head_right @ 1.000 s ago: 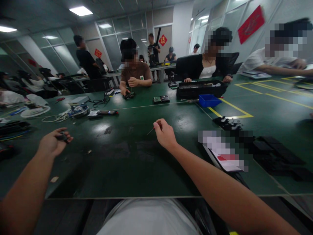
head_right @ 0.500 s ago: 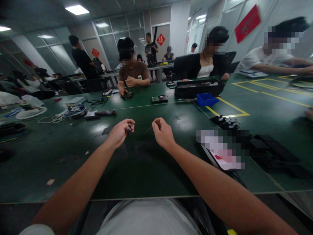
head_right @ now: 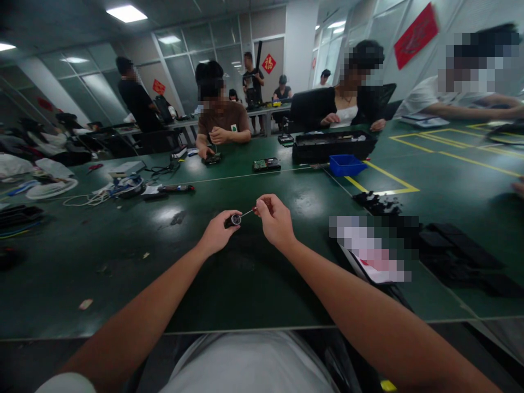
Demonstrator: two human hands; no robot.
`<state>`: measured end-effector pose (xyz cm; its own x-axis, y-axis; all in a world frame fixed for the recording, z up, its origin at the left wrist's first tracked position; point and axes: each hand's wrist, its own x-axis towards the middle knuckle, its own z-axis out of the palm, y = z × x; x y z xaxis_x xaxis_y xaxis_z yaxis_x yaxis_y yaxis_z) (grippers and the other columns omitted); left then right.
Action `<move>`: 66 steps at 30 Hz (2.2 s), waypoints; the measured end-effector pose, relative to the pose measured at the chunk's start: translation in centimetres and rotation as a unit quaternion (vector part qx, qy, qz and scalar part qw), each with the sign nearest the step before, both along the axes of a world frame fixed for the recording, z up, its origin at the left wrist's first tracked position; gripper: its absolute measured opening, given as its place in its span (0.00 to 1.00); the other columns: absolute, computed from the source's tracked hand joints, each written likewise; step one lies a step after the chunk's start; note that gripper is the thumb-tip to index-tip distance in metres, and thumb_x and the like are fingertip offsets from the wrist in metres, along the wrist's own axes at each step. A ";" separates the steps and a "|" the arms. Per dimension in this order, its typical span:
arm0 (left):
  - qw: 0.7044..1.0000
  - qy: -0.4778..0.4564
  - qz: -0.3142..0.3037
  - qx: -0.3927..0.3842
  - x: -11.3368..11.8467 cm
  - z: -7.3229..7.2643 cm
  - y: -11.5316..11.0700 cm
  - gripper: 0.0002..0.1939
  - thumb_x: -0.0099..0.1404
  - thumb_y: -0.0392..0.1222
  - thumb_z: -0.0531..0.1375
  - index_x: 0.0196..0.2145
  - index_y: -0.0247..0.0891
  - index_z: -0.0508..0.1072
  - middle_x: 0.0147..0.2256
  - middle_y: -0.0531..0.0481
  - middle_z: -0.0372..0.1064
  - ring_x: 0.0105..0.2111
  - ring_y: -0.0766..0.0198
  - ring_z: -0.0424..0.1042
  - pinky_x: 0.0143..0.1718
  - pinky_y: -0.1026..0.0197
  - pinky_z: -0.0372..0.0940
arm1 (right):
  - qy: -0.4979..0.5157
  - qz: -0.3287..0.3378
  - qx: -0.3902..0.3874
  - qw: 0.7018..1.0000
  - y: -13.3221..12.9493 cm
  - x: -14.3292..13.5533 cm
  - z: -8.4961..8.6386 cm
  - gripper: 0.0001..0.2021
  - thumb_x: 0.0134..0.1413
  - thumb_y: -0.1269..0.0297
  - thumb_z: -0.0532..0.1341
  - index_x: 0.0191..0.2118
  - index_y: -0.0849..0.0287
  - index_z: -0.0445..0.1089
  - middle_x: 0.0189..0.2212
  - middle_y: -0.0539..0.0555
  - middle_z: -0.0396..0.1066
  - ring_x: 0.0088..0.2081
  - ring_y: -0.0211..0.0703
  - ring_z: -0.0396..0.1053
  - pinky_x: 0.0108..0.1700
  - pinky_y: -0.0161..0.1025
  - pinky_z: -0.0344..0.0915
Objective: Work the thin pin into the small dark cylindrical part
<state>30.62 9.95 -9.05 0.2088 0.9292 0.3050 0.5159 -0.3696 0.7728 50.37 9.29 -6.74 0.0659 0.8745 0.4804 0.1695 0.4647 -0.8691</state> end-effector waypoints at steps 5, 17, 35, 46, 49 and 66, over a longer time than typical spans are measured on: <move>1.000 -0.010 -0.005 -0.003 0.0 0.1 -0.1 0.21 0.59 0.29 0.64 0.50 0.42 0.75 0.51 0.42 0.72 0.54 0.50 0.69 0.60 0.43 0.57 | -0.012 0.019 -0.005 1.000 0.1 -0.1 -0.3 0.10 0.63 0.54 0.57 0.39 0.55 0.68 0.31 0.52 0.75 0.34 0.44 0.74 0.40 0.43 0.69; 1.000 0.016 0.024 0.004 0.1 0.4 -0.3 0.21 0.60 0.31 0.65 0.51 0.39 0.75 0.51 0.45 0.73 0.53 0.55 0.70 0.59 0.51 0.61 | -0.072 -0.039 -0.007 0.997 -0.1 0.0 0.5 0.12 0.61 0.52 0.59 0.36 0.56 0.70 0.27 0.51 0.76 0.30 0.43 0.74 0.34 0.39 0.66; 0.999 0.031 0.020 0.007 -0.4 0.1 -0.5 0.20 0.61 0.36 0.65 0.52 0.44 0.76 0.52 0.49 0.74 0.54 0.56 0.70 0.60 0.52 0.61 | -0.200 -0.035 0.029 0.979 -0.5 0.0 0.9 0.12 0.66 0.58 0.52 0.44 0.57 0.70 0.26 0.52 0.73 0.27 0.43 0.70 0.33 0.40 0.60; 0.999 0.044 0.023 0.010 -0.2 0.2 -0.3 0.20 0.60 0.35 0.66 0.51 0.42 0.76 0.51 0.49 0.75 0.53 0.57 0.72 0.59 0.54 0.62 | -0.201 -0.020 0.013 0.979 -0.3 0.2 0.9 0.13 0.67 0.58 0.49 0.47 0.56 0.67 0.29 0.53 0.74 0.30 0.46 0.72 0.36 0.42 0.62; 0.999 0.044 0.024 0.010 -0.3 0.2 -0.1 0.21 0.61 0.36 0.66 0.52 0.43 0.76 0.51 0.49 0.75 0.52 0.57 0.72 0.58 0.54 0.62 | -0.186 -0.028 0.018 0.982 0.0 0.2 0.7 0.13 0.65 0.61 0.51 0.50 0.57 0.64 0.32 0.54 0.73 0.33 0.47 0.72 0.38 0.43 0.62; 0.998 0.064 0.023 0.007 -0.5 0.5 -0.2 0.20 0.62 0.39 0.65 0.53 0.46 0.76 0.51 0.51 0.74 0.53 0.55 0.71 0.58 0.51 0.62 | -0.120 0.025 -0.013 0.992 0.7 0.4 0.6 0.13 0.67 0.55 0.50 0.45 0.55 0.65 0.32 0.52 0.73 0.34 0.45 0.71 0.38 0.43 0.65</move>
<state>30.13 9.71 -8.50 0.2047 0.9344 0.2915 0.6269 -0.3539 0.6941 50.82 9.98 -6.17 -0.0921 0.8857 0.4550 0.3506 0.4565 -0.8177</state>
